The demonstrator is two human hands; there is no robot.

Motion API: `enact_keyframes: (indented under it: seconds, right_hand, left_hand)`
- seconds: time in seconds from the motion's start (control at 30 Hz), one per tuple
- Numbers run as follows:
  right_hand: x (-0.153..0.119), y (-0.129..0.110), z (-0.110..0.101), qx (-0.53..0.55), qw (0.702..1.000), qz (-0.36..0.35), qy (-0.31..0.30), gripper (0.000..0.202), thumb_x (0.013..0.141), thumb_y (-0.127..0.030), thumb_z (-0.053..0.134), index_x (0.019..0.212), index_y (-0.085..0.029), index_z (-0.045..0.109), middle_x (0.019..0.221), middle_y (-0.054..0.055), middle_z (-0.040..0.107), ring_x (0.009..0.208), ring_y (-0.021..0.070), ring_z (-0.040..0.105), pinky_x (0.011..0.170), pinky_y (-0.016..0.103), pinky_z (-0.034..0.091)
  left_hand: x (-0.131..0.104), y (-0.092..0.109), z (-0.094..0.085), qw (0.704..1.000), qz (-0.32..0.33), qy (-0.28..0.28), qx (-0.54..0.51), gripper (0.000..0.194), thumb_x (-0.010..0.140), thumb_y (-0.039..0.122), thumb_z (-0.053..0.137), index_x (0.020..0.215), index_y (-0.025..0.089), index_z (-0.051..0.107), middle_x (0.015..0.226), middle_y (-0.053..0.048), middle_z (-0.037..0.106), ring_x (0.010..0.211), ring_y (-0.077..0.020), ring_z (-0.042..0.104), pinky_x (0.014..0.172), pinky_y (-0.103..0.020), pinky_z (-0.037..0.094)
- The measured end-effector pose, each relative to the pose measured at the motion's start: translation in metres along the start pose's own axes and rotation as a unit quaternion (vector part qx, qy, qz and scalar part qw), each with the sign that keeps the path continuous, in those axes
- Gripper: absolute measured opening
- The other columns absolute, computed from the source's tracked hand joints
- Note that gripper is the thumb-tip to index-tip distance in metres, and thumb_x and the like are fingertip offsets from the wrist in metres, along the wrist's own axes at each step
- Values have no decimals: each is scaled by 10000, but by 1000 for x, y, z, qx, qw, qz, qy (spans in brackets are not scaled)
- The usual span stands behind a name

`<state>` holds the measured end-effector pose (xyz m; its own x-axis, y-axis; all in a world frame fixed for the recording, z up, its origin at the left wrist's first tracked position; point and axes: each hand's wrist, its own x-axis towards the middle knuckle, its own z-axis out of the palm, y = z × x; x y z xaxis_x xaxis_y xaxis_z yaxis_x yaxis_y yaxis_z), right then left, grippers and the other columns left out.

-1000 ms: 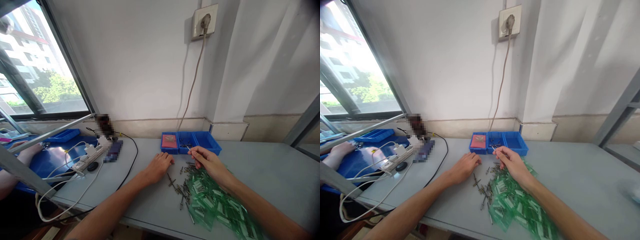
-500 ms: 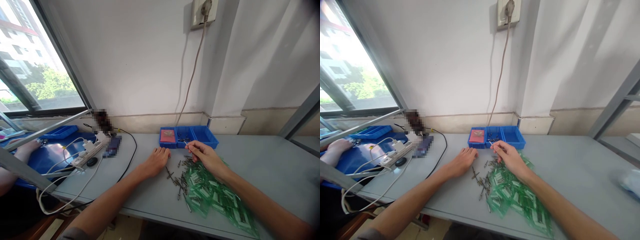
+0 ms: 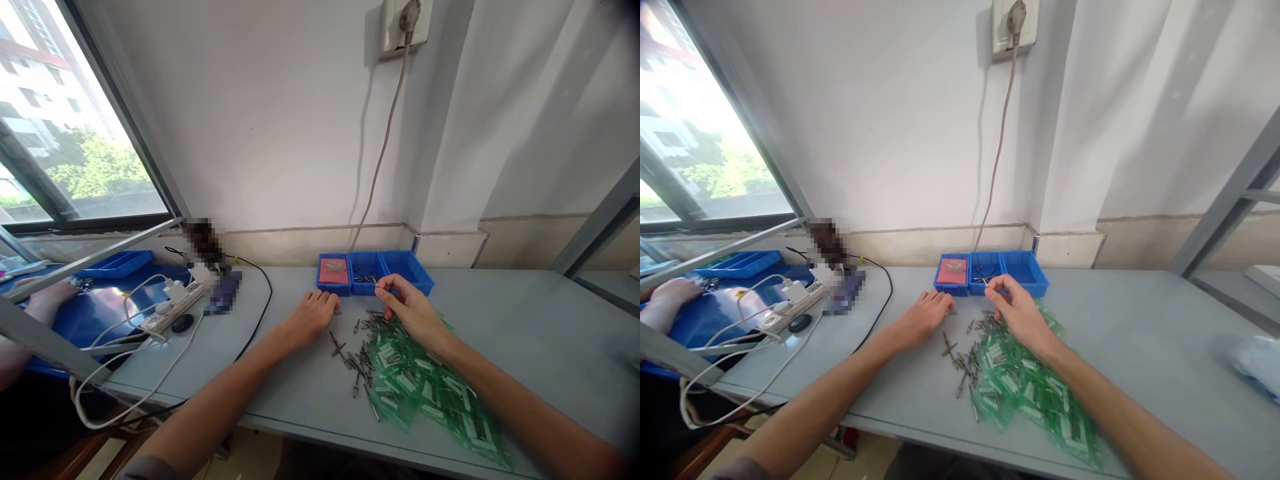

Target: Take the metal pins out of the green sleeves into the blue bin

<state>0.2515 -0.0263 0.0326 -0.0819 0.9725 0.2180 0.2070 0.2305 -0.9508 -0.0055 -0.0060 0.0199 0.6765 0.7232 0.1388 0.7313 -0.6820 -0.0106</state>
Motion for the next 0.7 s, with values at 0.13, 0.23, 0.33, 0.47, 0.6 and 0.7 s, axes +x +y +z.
enact_keyframes:
  seconds: [0.13,0.23,0.33,0.47,0.6,0.7]
  right_hand:
    - [0,-1,-1,-6,1000,0,5,380,907,-606,692,957,-255,556,855,-22,600,603,150,564,610,308,467]
    - [0,-1,0,-9,1000,0,-2,370,915,-596,685,958,-253,552,868,-21,597,606,147,566,608,307,462]
    - [0,0,0,-9,1000,-4,-4,369,914,-593,685,958,-252,552,873,-24,597,599,142,562,604,307,455]
    - [0,1,0,-10,1000,-6,-5,359,914,-580,688,960,-250,554,823,-29,595,594,147,562,606,309,454]
    - [0,0,-1,-10,1000,-2,-3,355,913,-577,687,960,-250,558,809,-27,594,592,151,563,600,307,451]
    - [0,-1,0,-6,1000,-3,-1,354,905,-578,693,945,-250,564,826,-24,594,589,148,558,592,303,444]
  left_hand:
    - [0,3,1,999,-1,-9,35,304,1003,0,353,1170,192,520,1181,-120,614,1103,-278,527,904,-372,404]
    - [1,4,4,998,-3,-5,60,301,1005,12,358,1186,185,525,1156,-134,611,1083,-297,526,884,-387,406]
    - [1,4,5,996,3,-5,86,309,1007,18,347,1200,175,531,1139,-139,607,1068,-303,527,871,-395,408]
    - [0,4,3,996,5,-5,90,303,1023,27,317,1184,167,533,1133,-139,602,1068,-297,530,878,-394,414]
    - [1,3,3,997,15,-4,73,306,1004,0,332,1173,169,523,1151,-129,585,1079,-281,528,896,-385,421]
    - [2,1,5,998,14,6,57,289,1019,17,331,1170,176,520,1145,-115,577,1061,-270,528,894,-379,425]
